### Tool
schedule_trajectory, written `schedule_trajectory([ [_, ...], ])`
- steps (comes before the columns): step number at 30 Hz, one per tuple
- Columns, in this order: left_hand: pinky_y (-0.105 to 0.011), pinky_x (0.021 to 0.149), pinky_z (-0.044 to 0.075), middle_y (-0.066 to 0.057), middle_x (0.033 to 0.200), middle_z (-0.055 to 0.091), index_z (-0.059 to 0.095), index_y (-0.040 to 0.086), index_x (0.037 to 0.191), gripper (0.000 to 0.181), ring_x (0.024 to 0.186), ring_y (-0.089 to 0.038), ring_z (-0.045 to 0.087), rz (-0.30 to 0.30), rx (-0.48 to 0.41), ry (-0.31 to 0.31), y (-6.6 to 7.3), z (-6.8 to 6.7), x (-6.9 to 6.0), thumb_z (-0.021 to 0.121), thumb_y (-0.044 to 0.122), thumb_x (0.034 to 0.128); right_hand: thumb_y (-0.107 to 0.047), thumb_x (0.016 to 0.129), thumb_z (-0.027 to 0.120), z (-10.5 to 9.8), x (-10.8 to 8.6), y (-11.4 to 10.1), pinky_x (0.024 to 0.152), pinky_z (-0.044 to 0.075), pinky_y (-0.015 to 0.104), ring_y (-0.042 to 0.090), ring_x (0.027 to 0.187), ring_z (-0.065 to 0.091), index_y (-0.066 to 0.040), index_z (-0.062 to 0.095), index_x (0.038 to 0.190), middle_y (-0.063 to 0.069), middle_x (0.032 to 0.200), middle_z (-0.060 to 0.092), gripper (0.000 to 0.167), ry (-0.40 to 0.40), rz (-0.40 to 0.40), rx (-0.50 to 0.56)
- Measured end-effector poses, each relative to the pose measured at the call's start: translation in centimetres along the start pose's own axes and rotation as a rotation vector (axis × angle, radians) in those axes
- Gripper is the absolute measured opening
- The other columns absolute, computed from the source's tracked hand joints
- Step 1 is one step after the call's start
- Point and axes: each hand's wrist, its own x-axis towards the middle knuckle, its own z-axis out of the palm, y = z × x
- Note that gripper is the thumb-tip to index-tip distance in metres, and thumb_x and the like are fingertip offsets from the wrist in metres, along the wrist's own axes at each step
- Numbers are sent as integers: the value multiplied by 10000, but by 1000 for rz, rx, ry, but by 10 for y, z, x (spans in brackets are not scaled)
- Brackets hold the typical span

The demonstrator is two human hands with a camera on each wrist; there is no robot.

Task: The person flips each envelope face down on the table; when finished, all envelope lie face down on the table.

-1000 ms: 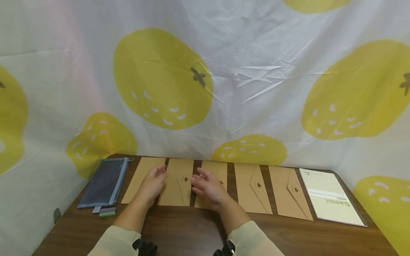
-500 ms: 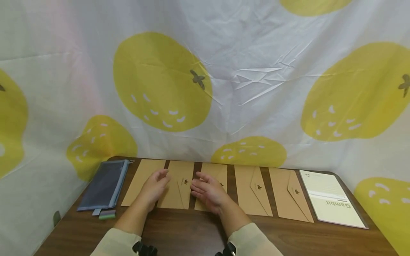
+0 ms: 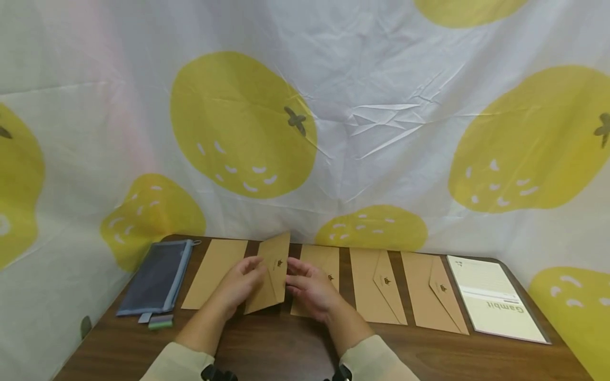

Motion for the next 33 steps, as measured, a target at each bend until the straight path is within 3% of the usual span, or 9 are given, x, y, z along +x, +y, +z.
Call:
schedule_trajectory([
  [6, -588, 1237, 420, -236, 1619, 513, 487, 25, 1569, 607, 1502, -417, 491, 33, -8, -25, 7, 8, -5, 665, 300, 1058, -29, 1026, 627, 5, -2, -2, 1241, 417, 429, 235, 1417, 500, -30, 344, 1661, 217, 1788, 179, 695, -13, -8, -50],
  [13, -594, 1217, 442, -168, 1638, 502, 506, 82, 1563, 622, 1495, -378, 495, 14, -71, -42, 13, 11, -7, 662, 412, 1059, -53, 1025, 653, 19, -5, -9, 973, 526, 261, 114, 1167, 614, -76, 353, 1668, 188, 1739, 306, 710, -54, -24, -38],
  [18, -624, 1165, 484, -159, 1649, 473, 500, 102, 1563, 619, 1479, -377, 500, -13, -144, -48, 14, 12, -6, 655, 431, 1062, -113, 1034, 677, 26, -7, -10, 887, 539, 260, 82, 1125, 626, -170, 400, 1663, 151, 1708, 387, 689, -63, -15, -61],
  [25, -672, 1173, 448, -167, 1689, 406, 457, 119, 1596, 618, 1542, -428, 409, -15, -171, -65, 16, 11, -9, 629, 409, 1078, -188, 1038, 700, 27, -10, -9, 959, 565, 337, 249, 1328, 597, -273, 440, 1645, 125, 1700, 409, 666, -76, 5, -98],
  [30, -745, 1239, 311, -156, 1708, 385, 438, 136, 1611, 604, 1595, -446, 319, -18, -191, -78, 18, 12, -11, 604, 390, 1089, -217, 1055, 681, 25, -10, -7, 1073, 553, 439, 395, 1465, 520, -325, 429, 1646, 162, 1695, 412, 651, -96, 23, -104],
  [33, -694, 1194, 399, -143, 1709, 391, 412, 153, 1630, 591, 1571, -426, 364, -30, -208, -101, 18, 13, -11, 564, 384, 1108, -220, 1066, 662, 23, -10, -6, 1150, 516, 507, 387, 1475, 521, -323, 427, 1648, 189, 1695, 406, 636, -103, 31, -111],
])
